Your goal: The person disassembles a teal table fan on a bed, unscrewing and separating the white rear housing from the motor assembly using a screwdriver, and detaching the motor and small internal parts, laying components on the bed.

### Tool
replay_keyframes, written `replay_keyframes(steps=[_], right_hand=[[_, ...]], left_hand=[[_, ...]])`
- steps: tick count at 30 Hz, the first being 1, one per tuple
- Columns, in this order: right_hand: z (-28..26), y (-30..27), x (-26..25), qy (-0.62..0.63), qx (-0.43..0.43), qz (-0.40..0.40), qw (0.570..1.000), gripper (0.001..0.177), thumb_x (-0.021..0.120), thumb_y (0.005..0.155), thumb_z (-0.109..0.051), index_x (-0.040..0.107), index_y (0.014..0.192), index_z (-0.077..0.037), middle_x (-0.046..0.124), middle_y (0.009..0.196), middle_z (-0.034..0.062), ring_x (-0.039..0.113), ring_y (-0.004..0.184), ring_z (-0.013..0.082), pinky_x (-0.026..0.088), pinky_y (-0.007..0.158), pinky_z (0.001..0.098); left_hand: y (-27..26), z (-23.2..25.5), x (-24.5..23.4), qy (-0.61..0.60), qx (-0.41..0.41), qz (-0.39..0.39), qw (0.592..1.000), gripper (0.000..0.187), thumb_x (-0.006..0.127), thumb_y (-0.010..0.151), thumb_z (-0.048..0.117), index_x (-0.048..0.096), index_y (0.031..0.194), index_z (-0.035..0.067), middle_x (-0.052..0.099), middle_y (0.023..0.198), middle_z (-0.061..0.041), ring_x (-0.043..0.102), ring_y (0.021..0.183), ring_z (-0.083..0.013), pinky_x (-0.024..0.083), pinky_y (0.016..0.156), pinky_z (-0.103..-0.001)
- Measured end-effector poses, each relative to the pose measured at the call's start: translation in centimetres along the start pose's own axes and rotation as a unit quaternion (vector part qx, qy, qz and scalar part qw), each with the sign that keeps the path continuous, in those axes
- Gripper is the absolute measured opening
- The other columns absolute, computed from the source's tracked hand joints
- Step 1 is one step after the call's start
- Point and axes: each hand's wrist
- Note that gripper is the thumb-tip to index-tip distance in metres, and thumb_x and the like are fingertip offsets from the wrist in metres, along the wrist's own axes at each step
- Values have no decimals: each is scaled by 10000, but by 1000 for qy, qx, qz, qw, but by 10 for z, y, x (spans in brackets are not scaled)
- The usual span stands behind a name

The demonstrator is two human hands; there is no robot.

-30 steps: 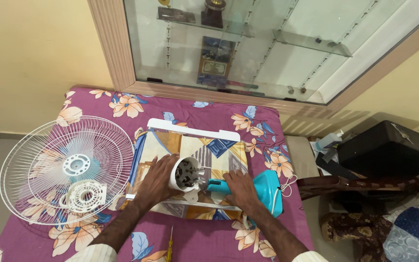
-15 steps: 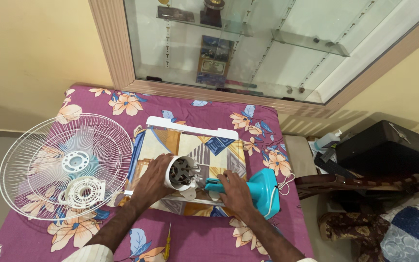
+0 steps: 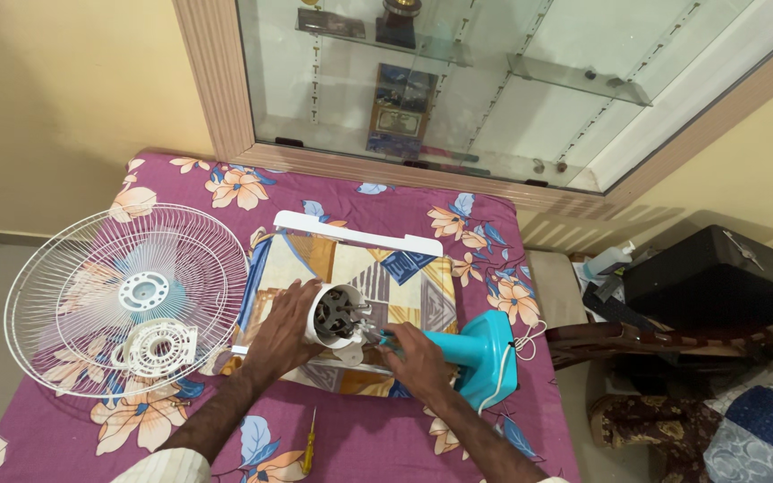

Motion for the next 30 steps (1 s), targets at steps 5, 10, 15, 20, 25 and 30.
replay_keyframes(steps=[5, 10, 15, 20, 25, 30], right_hand=[[1, 13, 10, 99, 160, -88, 978, 594, 743, 891, -270, 551, 1423, -88, 707, 807, 88, 690, 671, 189, 572, 611, 382], [9, 15, 25, 111, 186, -156, 964, 581, 749, 916, -292, 590, 1436, -88, 727, 833, 93, 687, 678, 197, 555, 610, 402], [9, 12, 40, 119, 186, -182, 958, 679, 782, 881, -263, 505, 1464, -54, 762, 942, 109, 757, 833, 212, 594, 780, 394], [-5, 12, 43, 135, 161, -119, 970, 708, 801, 850, -192, 478, 1451, -4, 742, 1095, 168, 729, 1036, 287, 565, 920, 425], [-11, 15, 40, 117, 168, -125, 971, 742, 787, 840, -157, 432, 1476, -17, 738, 1126, 179, 729, 1066, 311, 569, 942, 441], [-4, 14, 47, 92, 168, -129, 973, 893, 777, 822, -120, 281, 1558, -24, 711, 1189, 179, 701, 1103, 327, 547, 988, 442]], left_hand=[[0, -5, 5, -13, -14, -14, 1000, 1249, 997, 574, 342, 234, 1522, 59, 329, 1593, -193, 271, 1476, -436, 216, 1233, -555], [0, -8, 5, -18, -17, -18, 1000, 1273, 1011, 535, 303, 250, 1527, 57, 363, 1540, -184, 294, 1482, -411, 242, 1251, -501], [1, 3, -6, -33, -12, 12, 999, 1232, 1025, 517, 305, 322, 1501, 68, 433, 1530, -188, 360, 1430, -399, 290, 1215, -516], [15, 24, -23, -22, -54, 6, 998, 1101, 1015, 516, 332, 432, 1420, 100, 586, 1343, -147, 564, 1283, -343, 508, 1056, -483], [25, 36, -31, -6, -39, 26, 999, 1076, 1023, 480, 314, 462, 1366, 76, 614, 1308, -165, 615, 1200, -370, 550, 973, -509], [42, 37, -29, 53, -61, -32, 996, 1185, 1011, 456, 274, 393, 1445, 63, 574, 1370, -166, 643, 1113, -379, 566, 947, -494]])
Point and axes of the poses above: each hand's wrist, its own y-axis towards the middle knuckle, its own x-axis out of the palm, z = x × y
